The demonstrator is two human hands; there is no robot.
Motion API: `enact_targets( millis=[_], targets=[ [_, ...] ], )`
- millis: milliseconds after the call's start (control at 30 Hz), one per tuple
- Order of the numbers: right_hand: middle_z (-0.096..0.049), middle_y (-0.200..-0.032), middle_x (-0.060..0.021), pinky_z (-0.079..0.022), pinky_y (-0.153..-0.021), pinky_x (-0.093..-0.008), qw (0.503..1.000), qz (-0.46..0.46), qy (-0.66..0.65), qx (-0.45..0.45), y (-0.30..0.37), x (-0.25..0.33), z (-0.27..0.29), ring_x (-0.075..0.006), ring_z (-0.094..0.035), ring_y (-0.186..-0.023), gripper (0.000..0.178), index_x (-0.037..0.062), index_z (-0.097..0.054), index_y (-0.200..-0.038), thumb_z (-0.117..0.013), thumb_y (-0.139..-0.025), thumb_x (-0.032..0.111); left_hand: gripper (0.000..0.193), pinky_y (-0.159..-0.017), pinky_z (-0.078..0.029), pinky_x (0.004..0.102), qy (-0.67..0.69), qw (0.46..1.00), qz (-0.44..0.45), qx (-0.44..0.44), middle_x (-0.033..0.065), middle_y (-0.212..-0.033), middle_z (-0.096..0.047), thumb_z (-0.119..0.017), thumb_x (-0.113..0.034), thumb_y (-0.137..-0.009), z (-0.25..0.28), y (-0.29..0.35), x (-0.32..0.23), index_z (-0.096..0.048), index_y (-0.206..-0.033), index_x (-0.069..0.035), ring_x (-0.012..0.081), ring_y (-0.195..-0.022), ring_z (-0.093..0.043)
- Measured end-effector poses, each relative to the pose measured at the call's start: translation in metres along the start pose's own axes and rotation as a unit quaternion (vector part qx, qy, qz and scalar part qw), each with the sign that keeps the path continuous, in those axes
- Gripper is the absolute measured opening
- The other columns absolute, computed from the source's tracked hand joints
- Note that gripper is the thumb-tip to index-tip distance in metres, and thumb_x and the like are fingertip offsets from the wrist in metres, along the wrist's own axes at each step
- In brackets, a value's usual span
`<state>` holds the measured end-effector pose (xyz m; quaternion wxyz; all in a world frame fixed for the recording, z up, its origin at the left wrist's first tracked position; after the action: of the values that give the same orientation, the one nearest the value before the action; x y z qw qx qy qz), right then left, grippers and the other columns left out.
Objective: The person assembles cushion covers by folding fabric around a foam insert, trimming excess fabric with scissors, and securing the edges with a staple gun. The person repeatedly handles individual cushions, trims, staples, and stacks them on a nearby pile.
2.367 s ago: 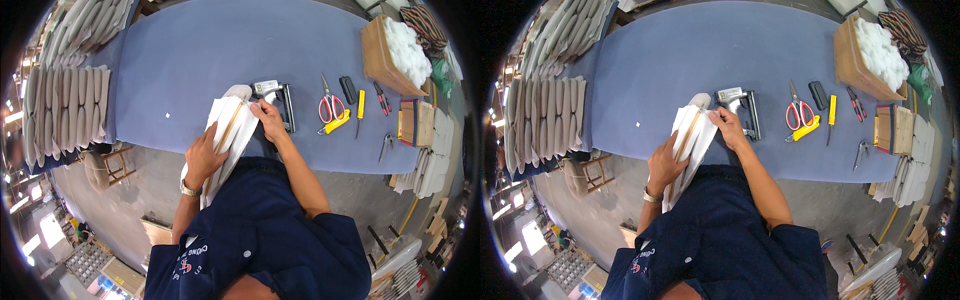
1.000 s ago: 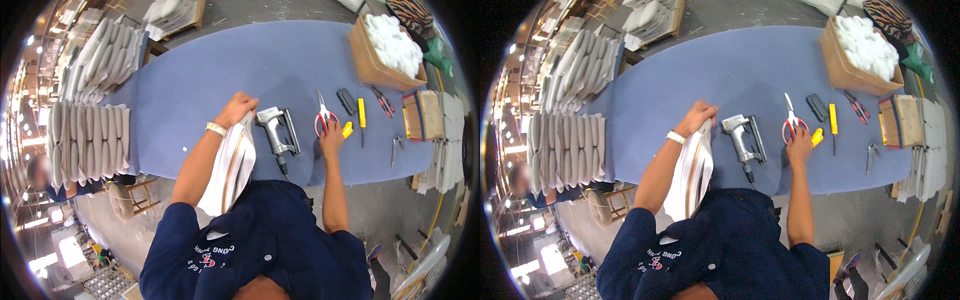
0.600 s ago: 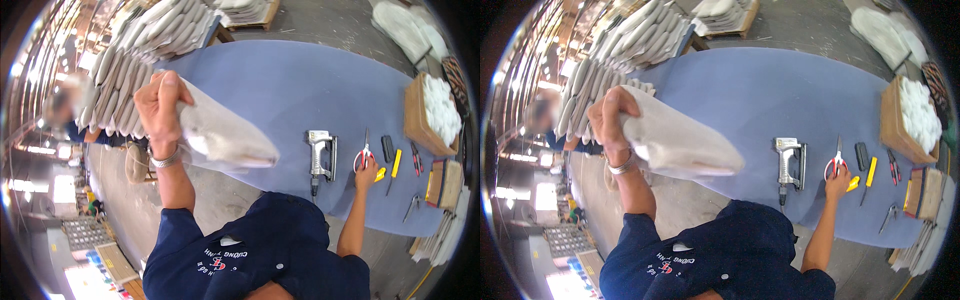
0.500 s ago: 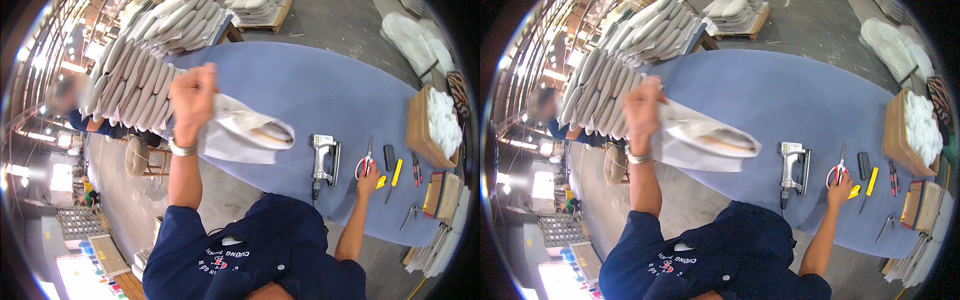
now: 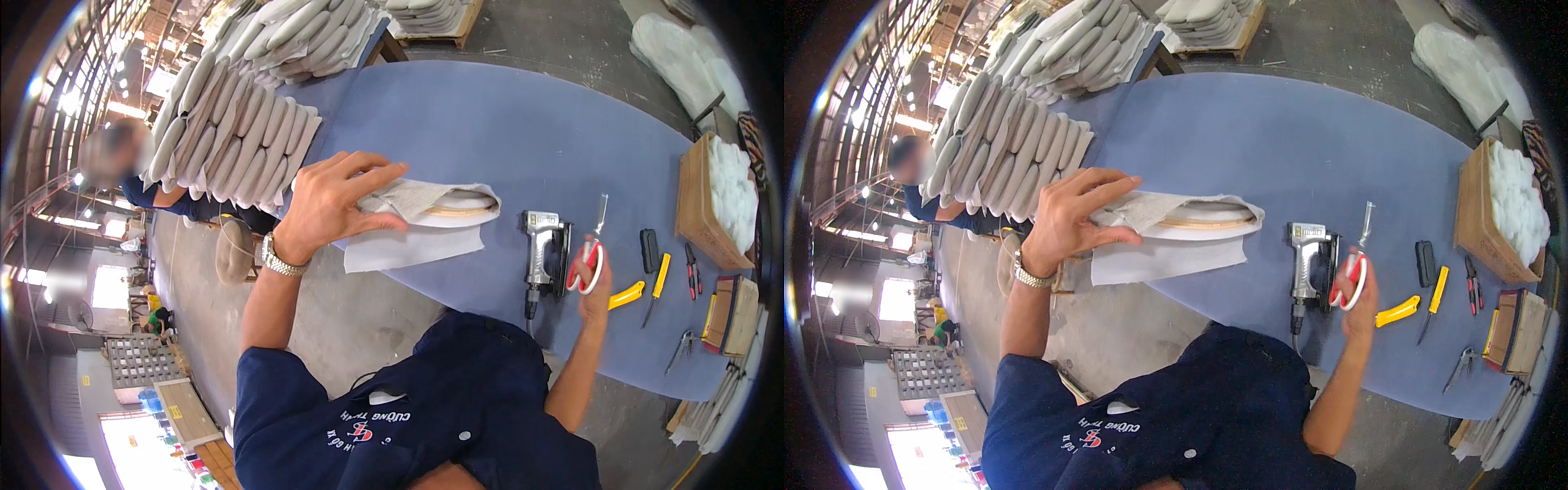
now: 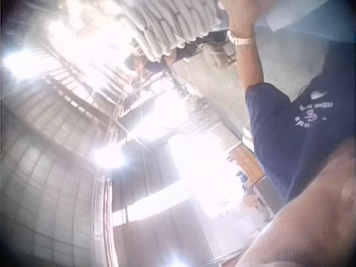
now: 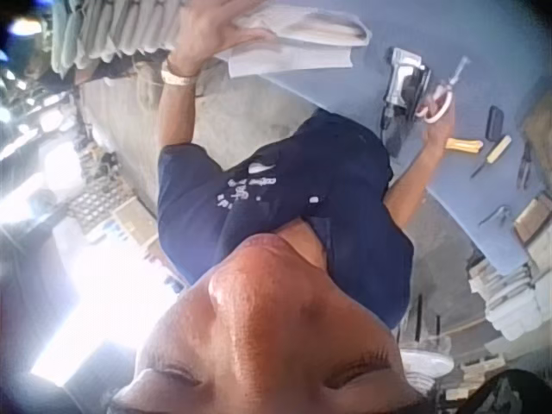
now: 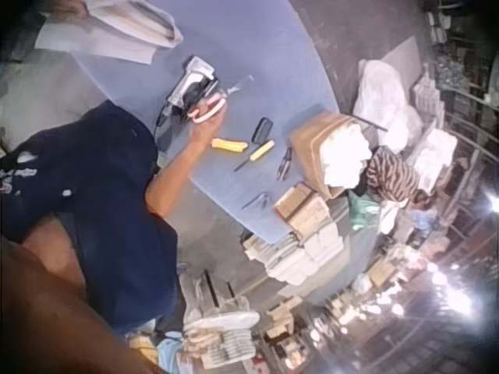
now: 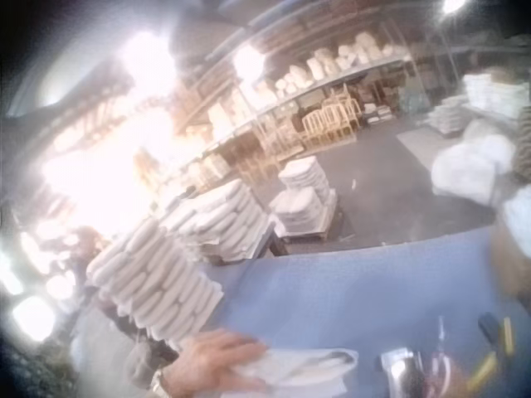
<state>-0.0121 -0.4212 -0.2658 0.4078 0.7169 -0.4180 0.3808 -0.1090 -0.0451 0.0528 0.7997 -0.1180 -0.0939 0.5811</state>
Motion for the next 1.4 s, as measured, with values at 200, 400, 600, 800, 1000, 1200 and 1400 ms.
enact_targets(
  millis=[200, 400, 600, 800, 1000, 1200, 1400],
  targets=[
    [-0.054, -0.081, 0.0055, -0.047, -0.067, -0.0253, 0.972, 0.019, 0.168, 0.163, 0.018, -0.003, -0.101, -0.0083, -0.054, -0.074, 0.053, 0.0068, -0.064, -0.126, -0.089, -0.08, 0.013, 0.023, -0.062, -0.054, 0.0337, -0.008, 0.996, 0.057, 0.064, 0.0052, -0.09, -0.073, -0.08, -0.021, -0.083, 0.001, -0.007, 0.003, -0.08, -0.101, -0.007, 0.0228, -0.07, -0.068],
    [-0.059, -0.083, -0.0014, -0.046, -0.067, -0.0299, 0.92, 0.089, 0.237, 0.3, 0.022, 0.035, -0.169, -0.0129, -0.052, -0.073, 0.063, 0.0057, -0.067, -0.12, -0.097, -0.069, 0.028, 0.016, -0.064, -0.051, 0.0331, 0.111, 0.967, 0.203, 0.104, 0.0104, -0.079, -0.07, -0.076, -0.013, -0.085, 0.005, 0.007, 0.029, -0.075, -0.085, 0.003, 0.0232, -0.067, -0.066],
    [-0.066, -0.093, -0.0058, -0.05, -0.07, -0.0321, 0.849, 0.252, 0.276, 0.373, 0.006, 0.089, -0.231, -0.0184, -0.06, -0.079, 0.068, 0.0049, -0.066, -0.117, -0.1, -0.065, 0.035, 0.023, -0.063, -0.042, 0.0322, 0.189, 0.924, 0.304, 0.136, 0.0076, -0.071, -0.063, -0.079, -0.014, -0.089, 0.008, 0.016, 0.053, -0.071, -0.08, 0.006, 0.0136, -0.066, -0.053],
    [-0.071, -0.102, -0.0084, -0.053, -0.082, -0.0408, 0.813, 0.268, 0.305, 0.418, -0.01, 0.095, -0.266, -0.0318, -0.068, -0.095, 0.054, 0.01, -0.066, -0.106, -0.09, -0.075, 0.047, 0.028, -0.056, -0.042, 0.0309, 0.268, 0.91, 0.295, 0.118, 0.005, -0.07, -0.066, -0.08, -0.021, -0.09, 0.003, 0.034, 0.056, -0.075, -0.083, 0.006, 0.0103, -0.061, -0.054],
    [-0.071, -0.1, -0.0088, -0.053, -0.082, -0.0393, 0.791, 0.243, 0.329, 0.455, -0.017, 0.09, -0.279, -0.0301, -0.067, -0.092, 0.058, 0.0075, -0.065, -0.107, -0.089, -0.076, 0.051, 0.026, -0.058, -0.036, 0.0316, 0.296, 0.889, 0.324, 0.131, 0.0043, -0.068, -0.061, -0.079, -0.015, -0.092, 0.001, 0.038, 0.059, -0.072, -0.078, 0.006, 0.0095, -0.065, -0.048],
    [-0.072, -0.107, -0.0146, -0.054, -0.087, -0.0453, 0.782, 0.192, 0.328, 0.495, -0.021, 0.091, -0.287, -0.0361, -0.069, -0.101, 0.063, 0.0107, -0.066, -0.111, -0.082, -0.079, 0.062, 0.031, -0.055, -0.04, 0.0333, 0.294, 0.897, 0.304, 0.131, 0.0065, -0.068, -0.062, -0.08, -0.02, -0.09, 0.0, 0.03, 0.055, -0.071, -0.078, 0.007, 0.0121, -0.06, -0.051],
    [-0.072, -0.106, -0.0171, -0.054, -0.086, -0.0449, 0.784, 0.148, 0.312, 0.515, -0.023, 0.088, -0.287, -0.0364, -0.069, -0.1, 0.067, 0.0088, -0.066, -0.113, -0.082, -0.078, 0.065, 0.031, -0.055, -0.041, 0.0338, 0.285, 0.894, 0.314, 0.147, 0.0063, -0.068, -0.062, -0.081, -0.02, -0.089, -0.001, 0.025, 0.052, -0.071, -0.079, 0.007, 0.0128, -0.059, -0.052]
  ],
)
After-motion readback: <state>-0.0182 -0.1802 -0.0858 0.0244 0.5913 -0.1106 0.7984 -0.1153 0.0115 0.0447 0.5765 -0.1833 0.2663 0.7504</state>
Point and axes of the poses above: each hand's wrist, its own y-axis away from the middle knuckle, its own z-axis out of the back of the hand, x = y × z, the point moved 4 cm from there along -y, towards the middle knuckle
